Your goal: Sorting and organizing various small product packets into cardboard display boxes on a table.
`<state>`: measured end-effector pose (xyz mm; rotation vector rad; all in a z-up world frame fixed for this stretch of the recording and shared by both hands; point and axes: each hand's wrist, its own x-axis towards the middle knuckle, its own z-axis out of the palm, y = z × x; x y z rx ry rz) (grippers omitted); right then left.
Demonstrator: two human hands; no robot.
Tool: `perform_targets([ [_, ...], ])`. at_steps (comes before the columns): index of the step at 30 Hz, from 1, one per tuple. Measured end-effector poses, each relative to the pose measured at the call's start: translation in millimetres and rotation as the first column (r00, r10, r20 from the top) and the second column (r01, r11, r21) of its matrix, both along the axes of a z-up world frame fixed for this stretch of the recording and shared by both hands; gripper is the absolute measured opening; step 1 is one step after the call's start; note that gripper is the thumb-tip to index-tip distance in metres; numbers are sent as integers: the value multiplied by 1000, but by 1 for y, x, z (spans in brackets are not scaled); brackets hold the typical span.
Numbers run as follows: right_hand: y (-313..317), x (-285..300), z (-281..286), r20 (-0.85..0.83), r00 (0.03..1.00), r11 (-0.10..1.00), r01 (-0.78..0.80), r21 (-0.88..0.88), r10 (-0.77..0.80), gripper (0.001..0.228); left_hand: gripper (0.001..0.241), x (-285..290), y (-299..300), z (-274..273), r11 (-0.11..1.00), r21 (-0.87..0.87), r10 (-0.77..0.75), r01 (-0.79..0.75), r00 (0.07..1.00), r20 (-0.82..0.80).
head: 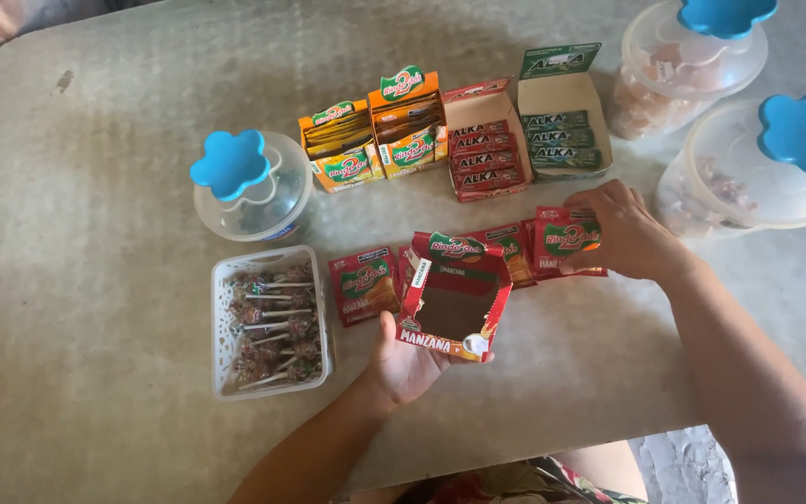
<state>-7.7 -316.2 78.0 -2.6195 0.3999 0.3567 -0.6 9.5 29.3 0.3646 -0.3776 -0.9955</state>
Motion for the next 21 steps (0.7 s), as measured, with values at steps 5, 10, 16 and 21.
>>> perform_targets([
  [5, -13, 1, -6, 41, 998, 999, -41, 5, 41, 64, 98, 1, 3, -20, 1000, 6, -11, 11, 999, -38],
  [10, 1, -7, 22, 0, 983, 972, 182, 147, -184, 31, 98, 1, 4, -26, 1000, 25, 13, -11, 995, -102],
  [16, 8, 1, -16, 51, 808, 34, -38, 999, -587, 17, 98, -2, 0, -28, 998, 64, 17, -14, 999, -43],
  [21, 27, 2, -15, -251, 710, -406, -53, 912, -658, 12, 71, -4, -8, -44, 991, -46, 114, -124, 976, -186],
])
